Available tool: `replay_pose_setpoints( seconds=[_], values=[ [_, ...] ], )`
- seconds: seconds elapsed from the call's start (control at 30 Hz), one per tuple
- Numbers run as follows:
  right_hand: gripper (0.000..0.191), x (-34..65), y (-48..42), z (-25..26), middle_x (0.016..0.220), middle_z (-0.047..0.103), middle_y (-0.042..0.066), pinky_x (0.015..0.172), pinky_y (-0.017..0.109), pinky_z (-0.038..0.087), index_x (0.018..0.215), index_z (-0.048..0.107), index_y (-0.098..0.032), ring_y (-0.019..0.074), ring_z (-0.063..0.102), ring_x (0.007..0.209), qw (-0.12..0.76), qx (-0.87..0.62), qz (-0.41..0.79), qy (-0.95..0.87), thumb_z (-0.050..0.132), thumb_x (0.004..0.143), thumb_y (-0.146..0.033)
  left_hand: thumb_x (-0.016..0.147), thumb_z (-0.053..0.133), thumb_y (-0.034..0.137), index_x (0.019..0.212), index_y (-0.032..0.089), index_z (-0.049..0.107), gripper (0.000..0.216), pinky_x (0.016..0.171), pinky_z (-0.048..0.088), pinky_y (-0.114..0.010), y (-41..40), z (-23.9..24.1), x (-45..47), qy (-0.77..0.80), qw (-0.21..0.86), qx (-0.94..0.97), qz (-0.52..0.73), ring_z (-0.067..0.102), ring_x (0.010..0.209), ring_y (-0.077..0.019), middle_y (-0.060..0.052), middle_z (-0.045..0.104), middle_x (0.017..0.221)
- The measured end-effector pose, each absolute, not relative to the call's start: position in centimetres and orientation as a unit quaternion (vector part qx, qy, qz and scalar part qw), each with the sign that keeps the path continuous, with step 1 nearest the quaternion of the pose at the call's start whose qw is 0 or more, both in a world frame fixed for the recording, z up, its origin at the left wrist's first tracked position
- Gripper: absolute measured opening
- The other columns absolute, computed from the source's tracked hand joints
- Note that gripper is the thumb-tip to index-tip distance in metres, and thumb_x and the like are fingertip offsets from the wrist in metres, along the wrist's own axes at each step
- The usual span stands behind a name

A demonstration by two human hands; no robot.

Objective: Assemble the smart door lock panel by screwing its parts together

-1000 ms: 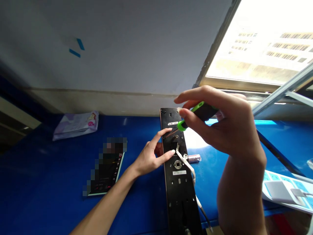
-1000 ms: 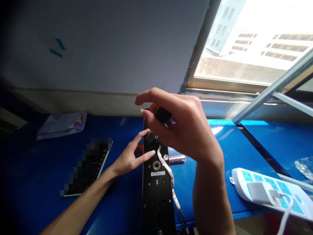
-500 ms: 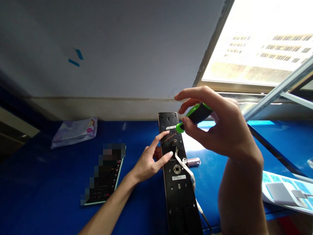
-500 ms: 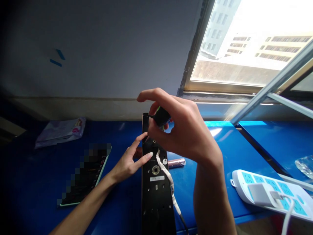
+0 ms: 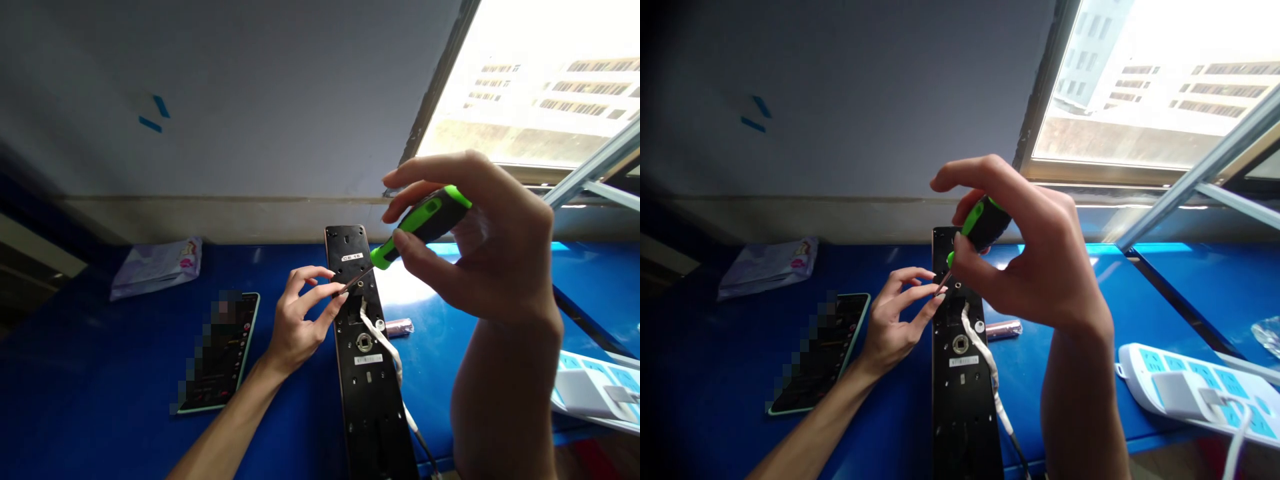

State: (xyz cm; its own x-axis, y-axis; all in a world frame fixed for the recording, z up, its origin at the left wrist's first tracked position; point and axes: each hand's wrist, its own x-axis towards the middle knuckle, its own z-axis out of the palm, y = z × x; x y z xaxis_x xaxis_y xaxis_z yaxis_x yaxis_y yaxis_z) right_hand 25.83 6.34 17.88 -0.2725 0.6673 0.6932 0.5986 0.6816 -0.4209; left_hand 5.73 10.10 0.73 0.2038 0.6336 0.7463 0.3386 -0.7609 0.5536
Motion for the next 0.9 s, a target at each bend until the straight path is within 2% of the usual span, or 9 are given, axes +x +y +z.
replay_pose_setpoints(
  seconds=[0.2, 0.37, 0.47, 0.57, 0.67, 0.73, 0.83, 0.9],
  values=[
    [0.038, 26.0, 6.2, 18.0, 0.099, 0.078, 0.001, 0.076, 0.043, 0.067, 0.111, 0.070, -0.035, 0.0268, 0.078, 0.091, 0.471, -0.393, 0.003, -0.790, 0.069, 0.084, -0.008, 0.098, 0.073, 0.017, 0.096, 0.021, 0.076, 0.006, 0.078, 0.060, -0.028, 10.2, 1.1, 5.8, 0.309, 0.125, 0.763, 0.554, 0.072, 0.082, -0.0153, -0.002, 0.075, 0.089],
    [0.038, 27.4, 5.5, 18.6, 0.108, 0.078, 0.001, 0.082, 0.046, 0.067, 0.114, 0.070, -0.039, 0.0289, 0.078, 0.096, 0.460, -0.425, -0.042, -0.778, 0.069, 0.086, -0.013, 0.099, 0.073, 0.017, 0.095, 0.021, 0.077, 0.007, 0.075, 0.060, -0.027, 10.1, 1.5, 5.5, 0.321, 0.104, 0.761, 0.554, 0.073, 0.078, -0.0150, -0.002, 0.078, 0.088],
    [0.038, 28.8, 4.9, 18.7, 0.103, 0.078, 0.002, 0.087, 0.047, 0.066, 0.117, 0.070, -0.038, 0.0297, 0.078, 0.097, 0.463, -0.461, -0.050, -0.755, 0.072, 0.086, -0.016, 0.100, 0.071, 0.018, 0.098, 0.021, 0.078, 0.008, 0.074, 0.060, -0.027, 10.2, 3.3, 6.1, 0.321, 0.072, 0.760, 0.561, 0.072, 0.076, -0.0142, -0.002, 0.079, 0.089],
    [0.034, 30.6, 4.4, 18.7, 0.097, 0.079, 0.004, 0.083, 0.047, 0.066, 0.117, 0.071, -0.034, 0.0290, 0.077, 0.089, 0.454, -0.497, -0.055, -0.737, 0.075, 0.086, -0.021, 0.102, 0.069, 0.023, 0.101, 0.021, 0.079, 0.010, 0.080, 0.060, -0.028, 11.0, 6.5, 8.0, 0.277, 0.062, 0.800, 0.529, 0.074, 0.082, -0.0155, -0.003, 0.080, 0.092],
    [0.028, 32.6, 3.9, 18.5, 0.085, 0.079, 0.004, 0.070, 0.044, 0.062, 0.114, 0.074, -0.027, 0.0249, 0.074, 0.073, 0.416, -0.545, -0.056, -0.726, 0.074, 0.086, -0.027, 0.103, 0.065, 0.024, 0.099, 0.020, 0.081, 0.017, 0.079, 0.059, -0.029, 12.5, 10.0, 11.3, 0.218, 0.099, 0.873, 0.425, 0.074, 0.086, -0.0182, -0.004, 0.079, 0.094],
    [0.029, 33.9, 3.5, 18.3, 0.077, 0.077, 0.002, 0.061, 0.040, 0.057, 0.113, 0.076, -0.024, 0.0221, 0.070, 0.064, 0.397, -0.570, -0.043, -0.718, 0.074, 0.084, -0.031, 0.099, 0.066, 0.017, 0.091, 0.020, 0.082, 0.018, 0.072, 0.056, -0.028, 13.5, 11.4, 14.2, 0.178, 0.121, 0.941, 0.263, 0.073, 0.081, -0.0193, -0.005, 0.078, 0.090],
    [0.033, 35.7, 2.9, 18.0, 0.069, 0.074, 0.000, 0.050, 0.033, 0.052, 0.115, 0.077, -0.022, 0.0202, 0.068, 0.057, 0.390, -0.595, 0.008, -0.702, 0.073, 0.084, -0.033, 0.089, 0.068, 0.007, 0.080, 0.018, 0.082, 0.020, 0.069, 0.051, -0.031, 14.6, 11.6, 18.6, 0.175, 0.076, 0.981, 0.032, 0.074, 0.078, -0.0239, -0.008, 0.077, 0.083],
    [0.033, 36.6, 2.6, 17.7, 0.066, 0.073, -0.001, 0.044, 0.030, 0.049, 0.115, 0.077, -0.022, 0.0190, 0.067, 0.052, 0.391, -0.605, 0.039, -0.692, 0.074, 0.083, -0.031, 0.085, 0.071, 0.007, 0.077, 0.018, 0.082, 0.017, 0.065, 0.049, -0.032, 14.9, 10.6, 21.1, 0.167, 0.071, 0.983, -0.003, 0.074, 0.075, -0.0256, -0.009, 0.077, 0.080]
  ],
)
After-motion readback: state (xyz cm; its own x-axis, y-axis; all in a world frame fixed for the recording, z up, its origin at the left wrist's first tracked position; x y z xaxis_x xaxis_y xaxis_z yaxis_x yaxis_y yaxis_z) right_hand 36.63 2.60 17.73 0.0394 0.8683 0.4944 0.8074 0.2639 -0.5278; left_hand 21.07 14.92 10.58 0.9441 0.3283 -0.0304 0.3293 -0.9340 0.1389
